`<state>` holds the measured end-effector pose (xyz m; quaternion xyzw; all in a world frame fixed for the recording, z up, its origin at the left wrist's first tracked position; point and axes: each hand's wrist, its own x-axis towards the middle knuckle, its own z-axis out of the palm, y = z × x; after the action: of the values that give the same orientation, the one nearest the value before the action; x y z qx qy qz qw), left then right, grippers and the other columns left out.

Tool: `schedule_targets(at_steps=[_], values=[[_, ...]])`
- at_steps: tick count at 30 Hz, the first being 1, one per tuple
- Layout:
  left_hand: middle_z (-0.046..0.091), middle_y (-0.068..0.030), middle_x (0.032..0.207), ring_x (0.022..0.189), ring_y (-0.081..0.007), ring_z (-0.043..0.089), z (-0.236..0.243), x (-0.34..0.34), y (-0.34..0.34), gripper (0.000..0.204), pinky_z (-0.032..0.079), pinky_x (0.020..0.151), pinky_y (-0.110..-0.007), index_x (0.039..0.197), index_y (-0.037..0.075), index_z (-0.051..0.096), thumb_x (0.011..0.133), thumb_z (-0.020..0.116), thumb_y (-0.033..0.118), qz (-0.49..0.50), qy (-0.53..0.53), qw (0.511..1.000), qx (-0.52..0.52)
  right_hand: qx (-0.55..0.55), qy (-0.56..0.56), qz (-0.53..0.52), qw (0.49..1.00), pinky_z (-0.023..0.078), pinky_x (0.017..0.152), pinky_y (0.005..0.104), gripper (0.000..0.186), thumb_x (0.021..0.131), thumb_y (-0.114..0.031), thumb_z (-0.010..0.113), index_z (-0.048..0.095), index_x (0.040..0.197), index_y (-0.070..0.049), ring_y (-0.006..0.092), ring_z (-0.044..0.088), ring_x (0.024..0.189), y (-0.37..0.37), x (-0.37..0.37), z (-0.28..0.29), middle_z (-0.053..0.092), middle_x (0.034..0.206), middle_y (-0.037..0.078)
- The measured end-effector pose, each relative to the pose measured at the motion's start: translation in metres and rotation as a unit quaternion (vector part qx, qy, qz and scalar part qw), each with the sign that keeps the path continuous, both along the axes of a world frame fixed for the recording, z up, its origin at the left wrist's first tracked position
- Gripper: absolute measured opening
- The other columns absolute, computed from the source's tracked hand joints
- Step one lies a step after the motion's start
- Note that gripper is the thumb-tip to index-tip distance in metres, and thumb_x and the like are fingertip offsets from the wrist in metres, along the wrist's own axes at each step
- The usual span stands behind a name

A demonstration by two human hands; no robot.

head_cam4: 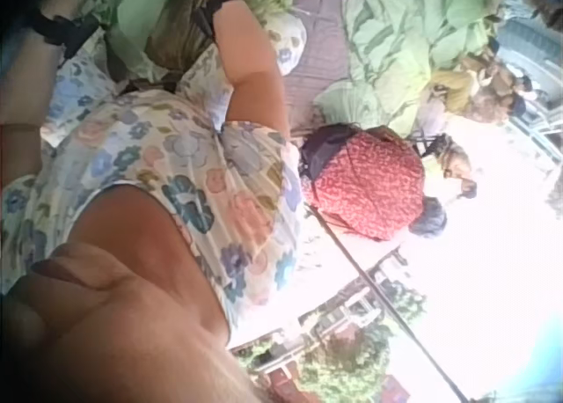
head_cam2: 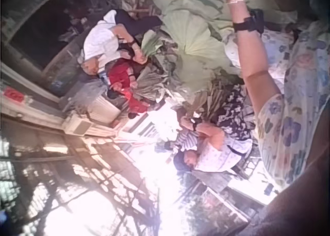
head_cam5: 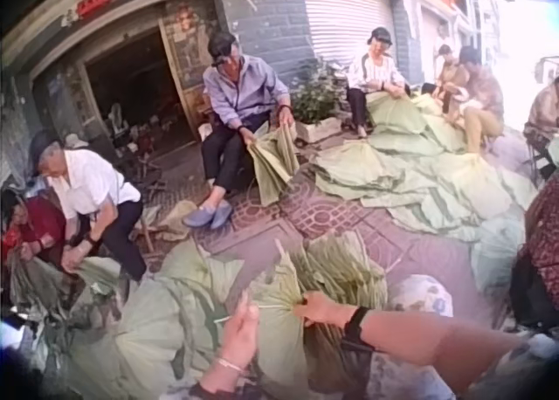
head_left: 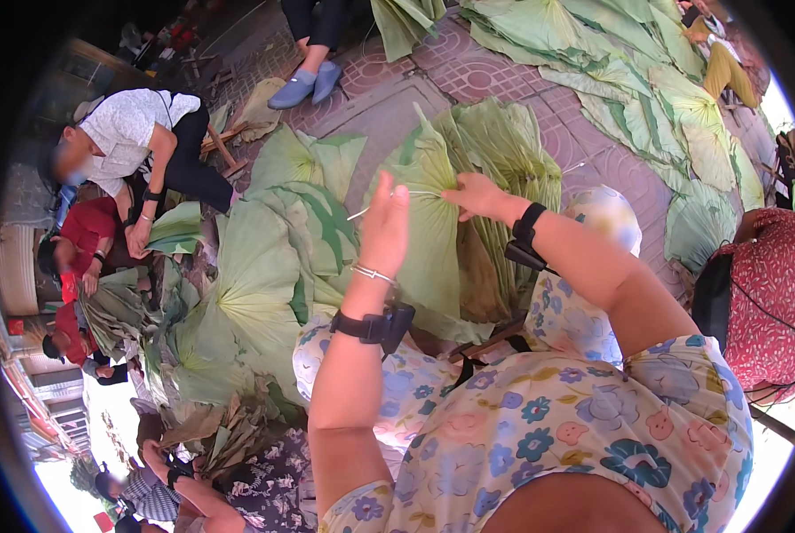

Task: The person processes large green leaves by hand and using a thin stick. The person folds a leaf, inserts the stick to secure the fold, stacks the processed leaves together, and lifts the bundle to place it aside.

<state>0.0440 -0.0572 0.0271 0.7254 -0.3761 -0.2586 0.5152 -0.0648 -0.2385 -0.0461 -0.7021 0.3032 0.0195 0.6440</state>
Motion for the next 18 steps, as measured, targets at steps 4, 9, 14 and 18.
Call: schedule_targets(at_steps=[4, 9, 14, 18], values=[[0.039, -0.0175, 0.140, 0.119, -0.0245, 0.048, 0.001, -0.001, -0.003, 0.070, 0.044, 0.094, -0.035, 0.141, 0.000, 0.026, 0.095, 0.040, 0.049, 0.029, 0.030, 0.999, 0.035, -0.117, 0.088, 0.015, 0.989, 0.054, 0.052, 0.0314, 0.050, 0.081, -0.019, 0.064, 0.046, 0.112, 0.015, 0.0233, 0.064, 0.058, -0.003, -0.013, -0.036, 0.062, 0.084, 0.022], [0.043, -0.0167, 0.136, 0.118, -0.0230, 0.049, 0.005, -0.005, -0.004, 0.071, 0.045, 0.092, -0.034, 0.141, -0.001, 0.028, 0.093, 0.043, 0.049, 0.047, 0.033, 0.998, -0.010, -0.139, 0.025, 0.037, 0.989, 0.053, 0.052, 0.0339, 0.053, 0.081, -0.017, 0.064, 0.044, 0.120, 0.012, 0.0232, 0.063, 0.053, 0.007, -0.006, -0.039, 0.063, 0.082, 0.019], [0.047, -0.0174, 0.133, 0.118, -0.0221, 0.049, 0.010, -0.010, -0.003, 0.069, 0.045, 0.091, -0.033, 0.139, -0.002, 0.032, 0.093, 0.045, 0.048, 0.047, 0.049, 0.998, 0.012, -0.361, 0.122, 0.053, 0.923, 0.050, 0.064, 0.0394, 0.046, 0.077, -0.018, 0.069, 0.048, 0.112, 0.005, 0.0320, 0.064, 0.070, 0.001, -0.011, -0.059, 0.063, 0.088, 0.021], [0.050, -0.0224, 0.130, 0.116, -0.0263, 0.053, 0.020, -0.021, -0.006, 0.063, 0.039, 0.097, -0.033, 0.135, -0.004, 0.036, 0.094, 0.046, 0.043, 0.031, -0.003, 0.999, 0.036, -0.355, 0.006, 0.061, 0.933, 0.047, 0.078, 0.0459, 0.037, 0.077, -0.019, 0.068, 0.048, 0.103, -0.001, 0.0401, 0.059, 0.090, 0.012, -0.009, -0.063, 0.062, 0.088, 0.024]])
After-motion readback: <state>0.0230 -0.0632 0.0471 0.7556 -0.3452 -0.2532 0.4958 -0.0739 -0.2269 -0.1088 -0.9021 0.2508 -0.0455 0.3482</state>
